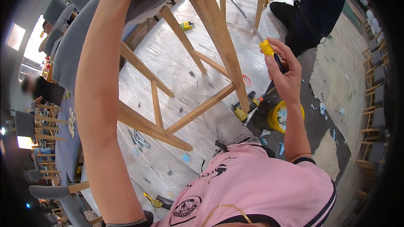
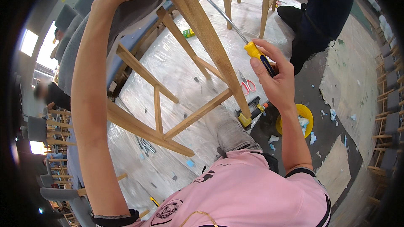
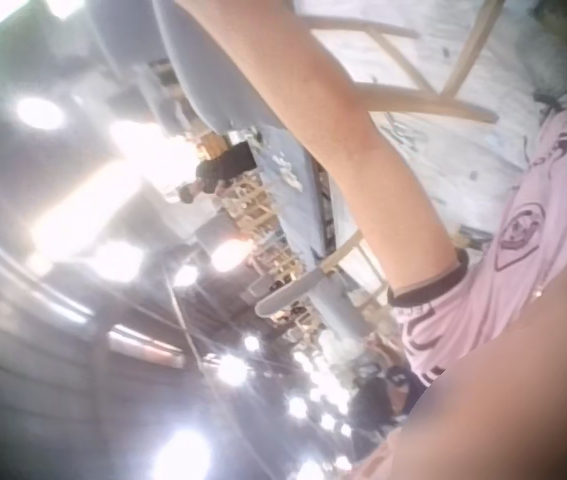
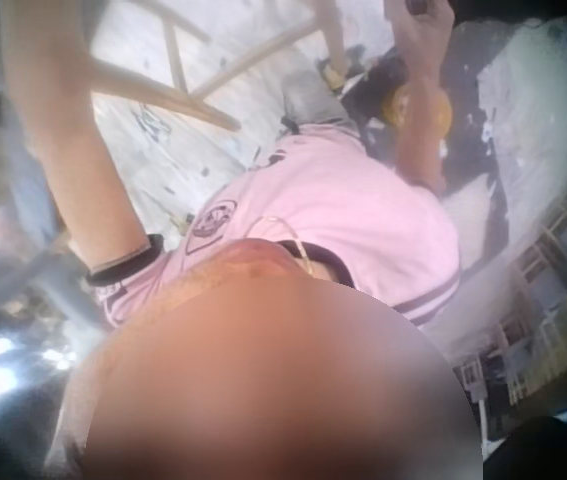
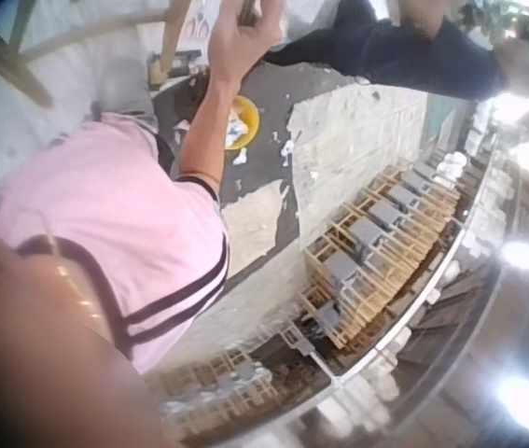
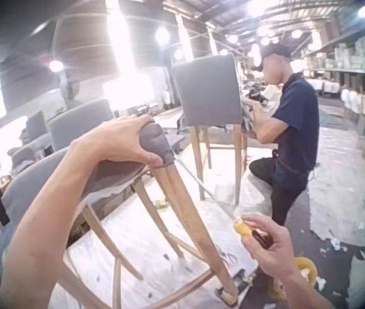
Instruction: The person staples gray fabric to the underside of a wooden chair frame using a pneumatic staple gun, then trims excess fabric with scissors. The person repeats this process on multiple chairs in a workshop setting.
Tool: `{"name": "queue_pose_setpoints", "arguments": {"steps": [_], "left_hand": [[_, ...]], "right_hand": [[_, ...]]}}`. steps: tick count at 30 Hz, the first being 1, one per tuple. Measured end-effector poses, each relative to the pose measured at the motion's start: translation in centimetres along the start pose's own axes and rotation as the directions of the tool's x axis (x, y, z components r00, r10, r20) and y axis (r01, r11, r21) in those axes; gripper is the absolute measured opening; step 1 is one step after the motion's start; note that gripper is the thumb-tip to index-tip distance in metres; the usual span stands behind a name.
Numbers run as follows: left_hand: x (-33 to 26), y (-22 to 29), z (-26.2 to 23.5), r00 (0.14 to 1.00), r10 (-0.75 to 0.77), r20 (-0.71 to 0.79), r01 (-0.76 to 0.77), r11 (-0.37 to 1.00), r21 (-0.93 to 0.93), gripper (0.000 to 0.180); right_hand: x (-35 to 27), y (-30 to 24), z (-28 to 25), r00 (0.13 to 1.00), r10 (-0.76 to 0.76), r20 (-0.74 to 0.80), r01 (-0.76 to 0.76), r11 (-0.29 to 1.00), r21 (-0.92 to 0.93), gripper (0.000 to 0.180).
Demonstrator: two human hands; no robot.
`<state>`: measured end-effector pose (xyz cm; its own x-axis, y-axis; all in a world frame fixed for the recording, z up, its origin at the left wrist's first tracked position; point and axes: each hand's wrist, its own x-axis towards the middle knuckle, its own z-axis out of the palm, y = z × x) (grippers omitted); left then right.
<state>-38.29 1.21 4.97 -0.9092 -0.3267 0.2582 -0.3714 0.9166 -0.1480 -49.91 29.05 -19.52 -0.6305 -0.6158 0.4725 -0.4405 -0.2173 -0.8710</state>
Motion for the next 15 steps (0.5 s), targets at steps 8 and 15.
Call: {"name": "queue_pose_setpoints", "arguments": {"steps": [8,15], "left_hand": [[0.2,-0.3,0.3,1.000,0.018,-0.005,-0.018,1.000,-0.022,0.100],[-0.6,0.2,-0.5,1.000,-0.015,0.027,0.017,0.999,-0.047,0.096]], "right_hand": [[0.1,-0.7,0.2,0.998,0.050,0.025,-0.049,0.998,-0.033,0.037],[0.8,-4.2,-1.2,0.967,0.246,0.063,-0.245,0.969,-0.028,0.038]]}}
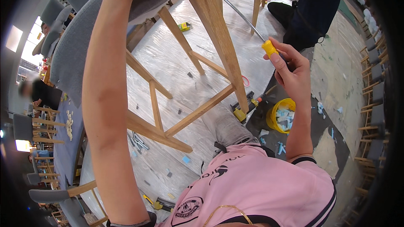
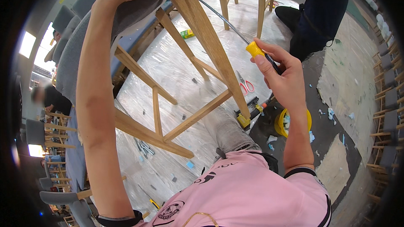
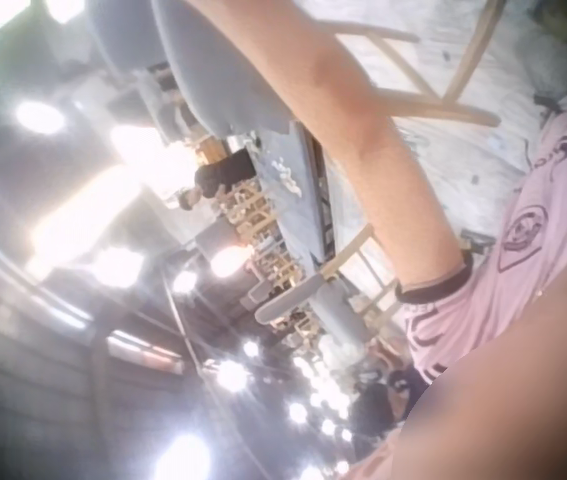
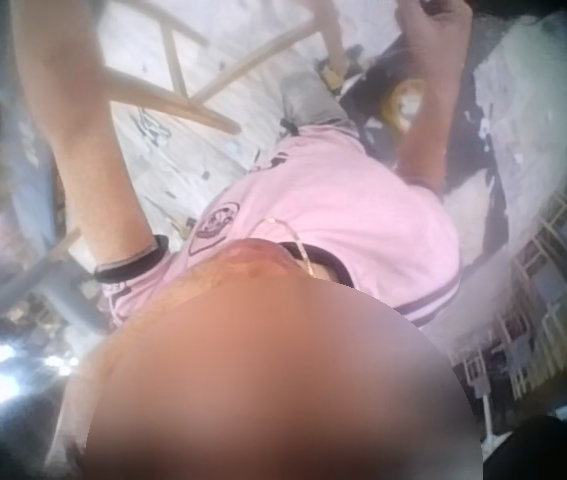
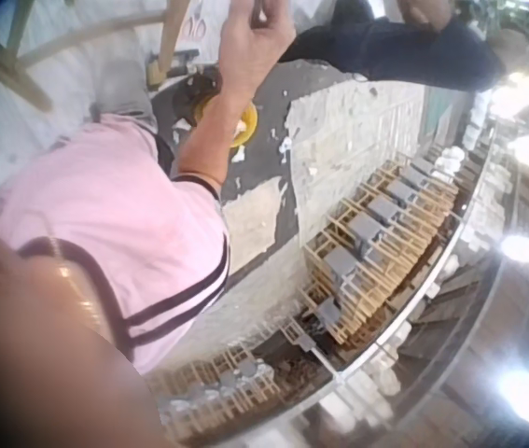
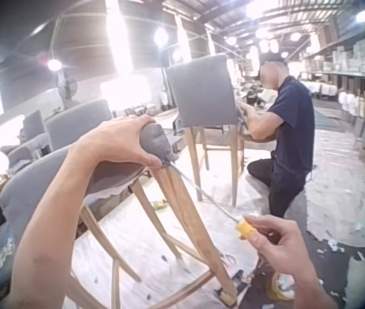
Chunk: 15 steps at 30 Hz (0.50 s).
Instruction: The person staples gray fabric to the underside of a wooden chair frame using a pneumatic staple gun, then trims excess fabric with scissors. The person repeats this process on multiple chairs in a workshop setting.
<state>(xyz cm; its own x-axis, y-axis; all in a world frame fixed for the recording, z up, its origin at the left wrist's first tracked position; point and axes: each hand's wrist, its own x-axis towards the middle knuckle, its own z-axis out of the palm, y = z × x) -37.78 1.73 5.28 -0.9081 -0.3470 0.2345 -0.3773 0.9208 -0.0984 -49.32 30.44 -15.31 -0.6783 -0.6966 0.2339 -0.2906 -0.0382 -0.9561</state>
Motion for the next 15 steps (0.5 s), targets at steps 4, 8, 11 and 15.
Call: {"name": "queue_pose_setpoints", "arguments": {"steps": [4,8,11,15], "left_hand": [[-1.5,-0.2,-0.6,0.998,-0.048,-0.040,0.049,0.998,0.024,0.096],[0.2,0.2,0.7,0.999,0.008,-0.041,-0.008,1.000,0.003,0.097],[-0.1,-0.3,0.7,0.999,0.002,-0.051,-0.002,1.000,0.001,0.098],[-0.1,-0.5,0.7,0.998,0.009,-0.058,-0.009,1.000,-0.012,0.098]], "right_hand": [[0.1,-0.9,0.6,0.998,-0.063,0.018,0.064,0.997,-0.049,0.038],[0.2,2.1,1.8,0.977,-0.209,-0.046,0.210,0.977,0.025,0.037],[-0.3,2.4,3.1,0.985,0.086,0.146,-0.145,0.875,0.462,0.037],[0.2,5.6,6.1,0.985,-0.154,-0.075,0.164,0.972,0.167,0.037]]}}
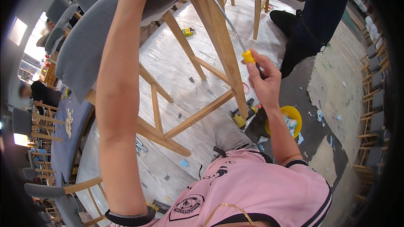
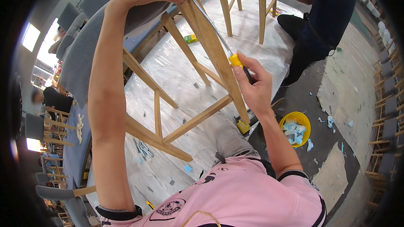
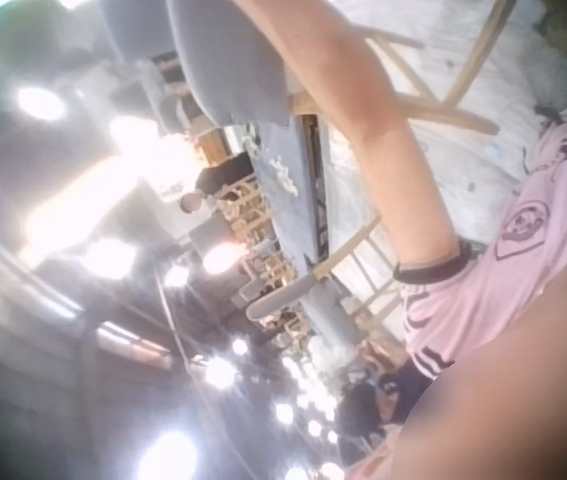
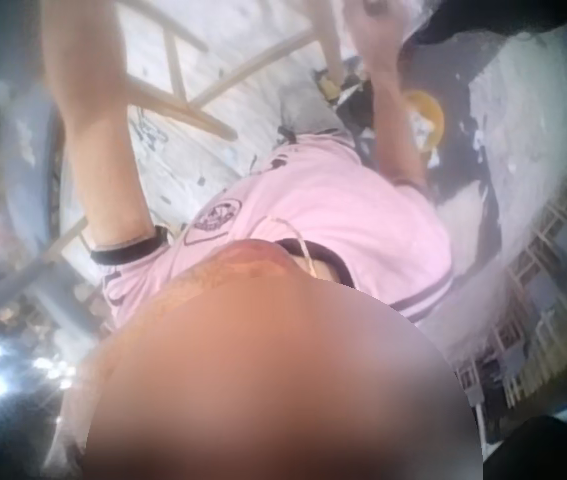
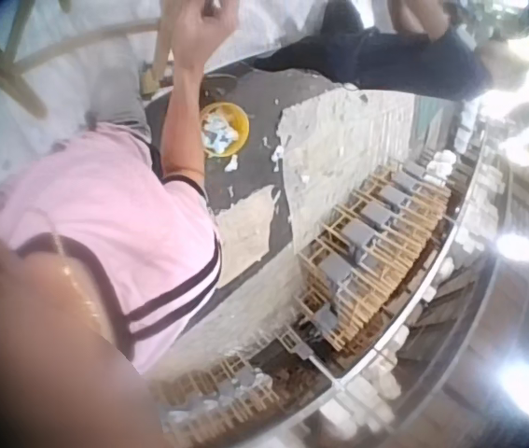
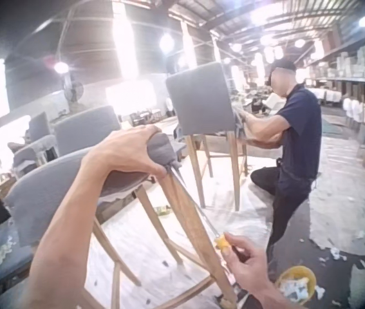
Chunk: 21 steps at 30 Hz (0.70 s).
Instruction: The person staples gray fabric to the underside of a wooden chair frame using a pneumatic staple gun, then trims excess fabric with scissors. The person repeats this process on multiple chairs in a workshop setting.
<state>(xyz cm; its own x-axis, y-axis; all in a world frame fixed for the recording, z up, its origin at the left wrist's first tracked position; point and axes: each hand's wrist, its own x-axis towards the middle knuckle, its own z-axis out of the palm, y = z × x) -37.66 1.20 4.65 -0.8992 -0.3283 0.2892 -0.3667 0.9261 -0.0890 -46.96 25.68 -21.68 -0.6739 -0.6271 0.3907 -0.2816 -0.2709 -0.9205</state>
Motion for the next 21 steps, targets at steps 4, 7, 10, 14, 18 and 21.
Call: {"name": "queue_pose_setpoints", "arguments": {"steps": [4,7,10,14,18,21], "left_hand": [[0.2,-0.1,0.5,0.999,0.022,-0.029,-0.020,0.999,0.042,0.098],[0.2,0.2,0.1,0.999,0.039,-0.019,-0.038,0.998,0.048,0.095],[0.6,-0.2,0.2,0.999,-0.033,-0.010,0.034,0.999,0.031,0.093],[0.9,-1.4,0.9,0.999,-0.008,-0.052,0.008,1.000,0.003,0.087],[0.8,-0.7,0.9,0.998,-0.033,-0.055,0.033,0.999,0.006,0.083],[0.3,-0.1,0.5,0.999,-0.008,-0.054,0.008,1.000,0.001,0.081]], "right_hand": [[0.3,1.7,1.6,0.996,0.089,-0.017,-0.085,0.986,0.146,0.035],[0.6,4.5,3.2,0.983,-0.134,-0.125,0.137,0.990,0.015,0.035],[0.5,4.3,3.7,0.995,-0.016,-0.100,0.029,0.991,0.127,0.036],[0.6,1.5,1.0,0.991,0.130,0.025,-0.133,0.972,0.194,0.036],[0.3,-0.8,-2.4,0.994,0.093,0.059,-0.097,0.992,0.083,0.037],[0.0,-2.0,-3.5,0.994,0.088,0.067,-0.090,0.996,0.022,0.037]]}}
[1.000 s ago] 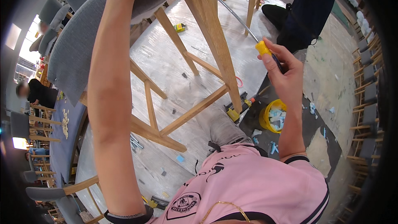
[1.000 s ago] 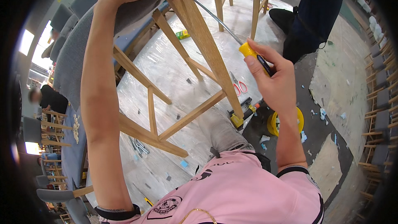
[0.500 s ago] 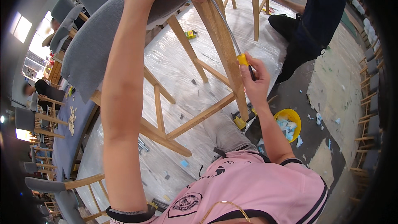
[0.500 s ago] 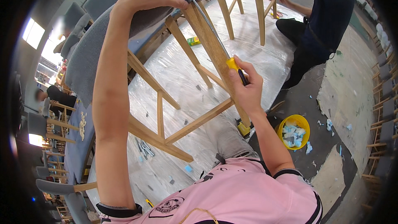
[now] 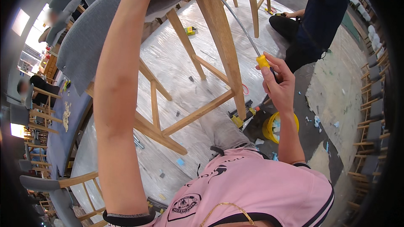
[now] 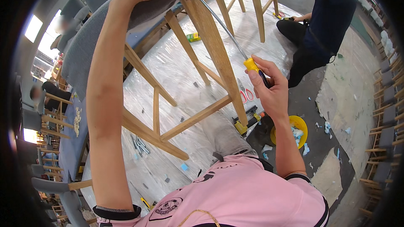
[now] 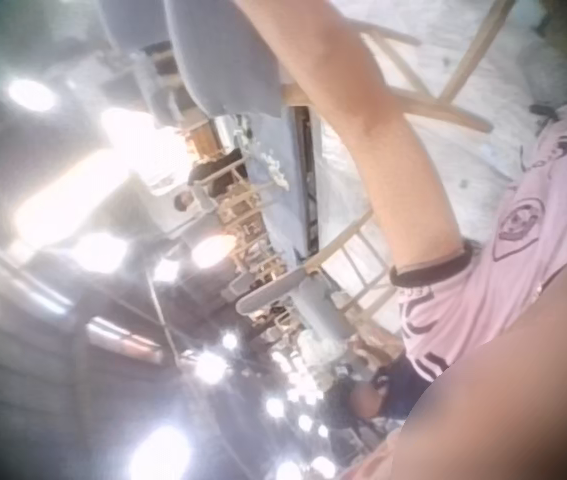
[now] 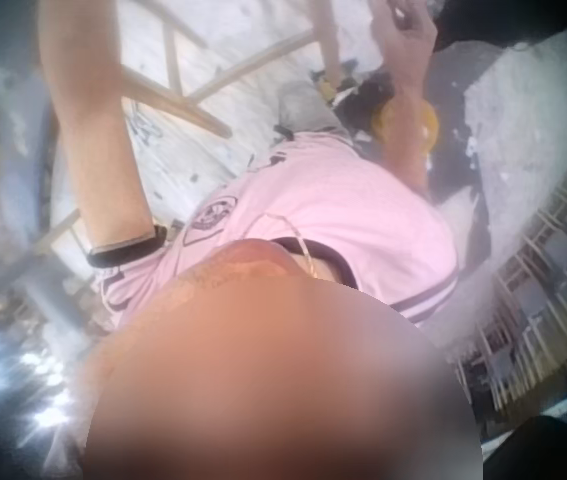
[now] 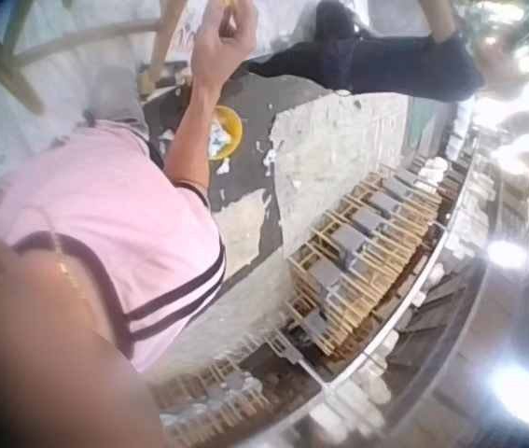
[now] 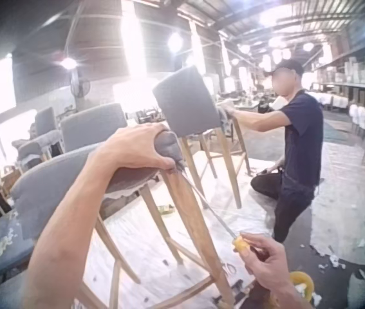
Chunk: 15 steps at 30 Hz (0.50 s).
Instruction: The person staples gray fabric to the underside of a wooden chair frame using a pneumatic staple gun, then trims excess fabric with scissors. The person repeats this process on multiple chairs in a workshop setting.
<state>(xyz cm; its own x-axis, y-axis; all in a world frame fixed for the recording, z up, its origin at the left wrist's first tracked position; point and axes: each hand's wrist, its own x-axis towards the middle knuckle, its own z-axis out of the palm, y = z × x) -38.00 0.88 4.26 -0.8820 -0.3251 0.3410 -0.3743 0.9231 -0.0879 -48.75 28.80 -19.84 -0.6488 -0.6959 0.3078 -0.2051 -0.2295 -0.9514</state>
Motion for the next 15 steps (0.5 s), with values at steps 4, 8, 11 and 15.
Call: {"name": "queue_pose_setpoints", "arguments": {"steps": [4,8,11,15], "left_hand": [[0.9,-0.2,-0.8,0.993,-0.028,0.114,0.034,0.998,-0.056,0.075],[1.9,-3.6,-2.1,0.977,-0.161,0.142,0.187,0.963,-0.195,0.065],[2.4,-4.8,-1.3,0.978,-0.146,0.147,0.182,0.945,-0.271,0.065],[2.8,-4.7,0.0,0.933,-0.171,0.316,0.299,0.858,-0.419,0.071]], "right_hand": [[0.4,-0.6,-0.1,1.000,0.016,0.011,-0.016,1.000,-0.017,0.039],[0.7,-1.2,0.2,0.998,0.051,0.026,-0.050,0.998,-0.036,0.039],[0.8,-2.1,-0.1,0.999,0.039,0.006,-0.038,0.992,-0.121,0.038],[0.8,-3.6,-0.4,0.994,0.107,-0.022,-0.109,0.972,-0.206,0.036]]}}
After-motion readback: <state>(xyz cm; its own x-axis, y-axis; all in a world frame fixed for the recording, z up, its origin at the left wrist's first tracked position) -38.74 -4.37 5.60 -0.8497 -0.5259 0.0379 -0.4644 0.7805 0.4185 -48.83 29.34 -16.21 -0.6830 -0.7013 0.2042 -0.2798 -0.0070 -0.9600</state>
